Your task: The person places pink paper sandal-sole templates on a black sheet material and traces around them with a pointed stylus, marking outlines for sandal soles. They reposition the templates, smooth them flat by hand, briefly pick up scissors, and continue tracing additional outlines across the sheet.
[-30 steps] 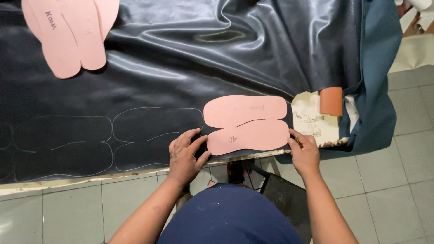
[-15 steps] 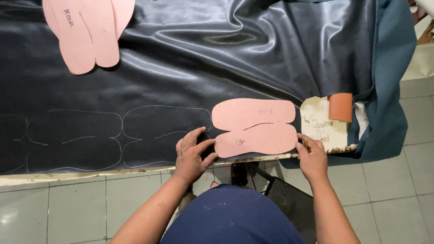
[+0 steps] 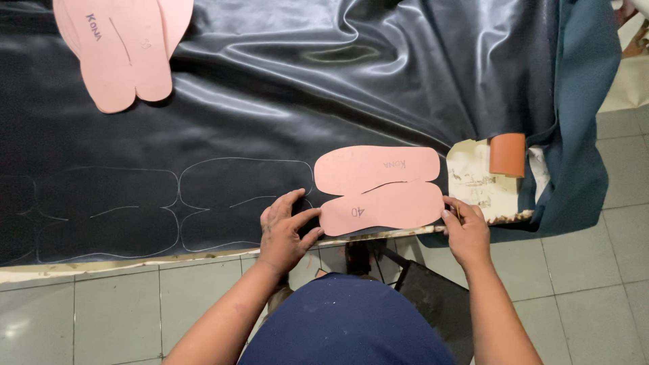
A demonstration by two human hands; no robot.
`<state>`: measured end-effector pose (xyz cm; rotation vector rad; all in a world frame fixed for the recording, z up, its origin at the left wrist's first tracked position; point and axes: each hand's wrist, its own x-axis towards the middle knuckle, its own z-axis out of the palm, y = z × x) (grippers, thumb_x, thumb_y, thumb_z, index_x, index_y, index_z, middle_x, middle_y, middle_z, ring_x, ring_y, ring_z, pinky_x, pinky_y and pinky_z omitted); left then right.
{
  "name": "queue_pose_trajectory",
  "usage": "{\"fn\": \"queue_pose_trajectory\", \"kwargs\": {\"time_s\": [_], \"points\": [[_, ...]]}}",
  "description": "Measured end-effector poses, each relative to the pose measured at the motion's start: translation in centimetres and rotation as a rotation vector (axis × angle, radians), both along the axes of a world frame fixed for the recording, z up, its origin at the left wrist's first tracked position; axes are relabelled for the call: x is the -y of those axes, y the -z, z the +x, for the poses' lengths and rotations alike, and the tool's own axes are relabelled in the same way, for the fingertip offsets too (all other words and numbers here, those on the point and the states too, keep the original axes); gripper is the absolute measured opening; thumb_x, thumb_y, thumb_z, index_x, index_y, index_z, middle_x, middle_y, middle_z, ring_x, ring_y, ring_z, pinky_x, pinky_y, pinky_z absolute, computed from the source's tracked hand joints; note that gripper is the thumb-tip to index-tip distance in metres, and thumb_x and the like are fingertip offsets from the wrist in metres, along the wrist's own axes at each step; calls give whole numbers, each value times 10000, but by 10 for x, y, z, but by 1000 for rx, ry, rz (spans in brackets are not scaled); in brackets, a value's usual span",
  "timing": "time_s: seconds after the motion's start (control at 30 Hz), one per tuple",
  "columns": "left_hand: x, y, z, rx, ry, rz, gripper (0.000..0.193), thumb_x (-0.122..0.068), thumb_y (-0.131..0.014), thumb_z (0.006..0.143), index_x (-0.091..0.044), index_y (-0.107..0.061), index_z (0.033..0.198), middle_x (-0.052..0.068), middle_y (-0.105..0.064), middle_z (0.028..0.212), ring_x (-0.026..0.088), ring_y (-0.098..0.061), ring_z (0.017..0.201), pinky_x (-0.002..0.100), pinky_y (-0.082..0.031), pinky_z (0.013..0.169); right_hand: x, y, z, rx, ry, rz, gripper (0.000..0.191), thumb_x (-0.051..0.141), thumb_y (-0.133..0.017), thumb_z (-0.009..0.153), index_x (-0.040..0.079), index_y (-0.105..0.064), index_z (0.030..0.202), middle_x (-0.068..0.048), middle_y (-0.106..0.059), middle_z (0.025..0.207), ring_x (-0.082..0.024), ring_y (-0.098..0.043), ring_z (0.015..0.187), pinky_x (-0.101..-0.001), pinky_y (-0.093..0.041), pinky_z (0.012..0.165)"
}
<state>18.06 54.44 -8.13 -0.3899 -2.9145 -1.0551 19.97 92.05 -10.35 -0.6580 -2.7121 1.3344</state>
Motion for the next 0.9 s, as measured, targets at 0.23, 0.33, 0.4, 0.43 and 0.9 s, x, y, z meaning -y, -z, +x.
{"fn": "queue_pose_trajectory", "kwargs": {"time_s": [0.23, 0.33, 0.4, 0.43, 0.9], "points": [[-2, 2, -2, -17, 0, -2, 376, -349, -846, 746, -237, -784, 1100, 70, -508, 1470, 290, -412, 1402, 515, -261, 1127, -2, 1, -1, -5, 20, -27, 307, 118, -690, 930, 111, -734, 1234, -53, -566, 982, -127, -608, 646, -293, -531, 645], [-2, 2, -2, -21, 0, -5, 373, -351, -842, 749, -237, -783, 1100, 67, -507, 1478, 289, -410, 1410, 512, -263, 1134, -1, 1, -1, -11, 22, -17, 301, 114, -688, 934, 107, -736, 1231, -65, -574, 979, -127, -615, 645, -298, -536, 642], [-2, 3, -1, -16, -3, -1, 376, -353, -840, 749, -239, -783, 1103, 62, -504, 1480, 284, -412, 1411, 509, -262, 1136, -1, 1, -1, -15, 37, -20, 299, 115, -690, 933, 105, -737, 1228, -64, -582, 990, -127, -618, 647, -299, -539, 640], [-3, 3, -1, -13, -4, 0, 377, -354, -840, 749, -239, -783, 1104, 60, -503, 1481, 281, -413, 1411, 507, -262, 1137, 0, 1, -2, -16, 44, -22, 297, 115, -692, 932, 105, -737, 1226, -64, -586, 995, -127, -619, 648, -299, -540, 639], [-4, -2, -3, 14, 11, -25, 364, -372, -831, 760, -257, -790, 1104, 61, -494, 1481, 282, -393, 1415, 507, -244, 1141, -1, -1, -4, -5, 57, -54, 299, 121, -682, 935, 102, -738, 1228, -57, -597, 1006, -123, -629, 661, -291, -555, 636]]}}
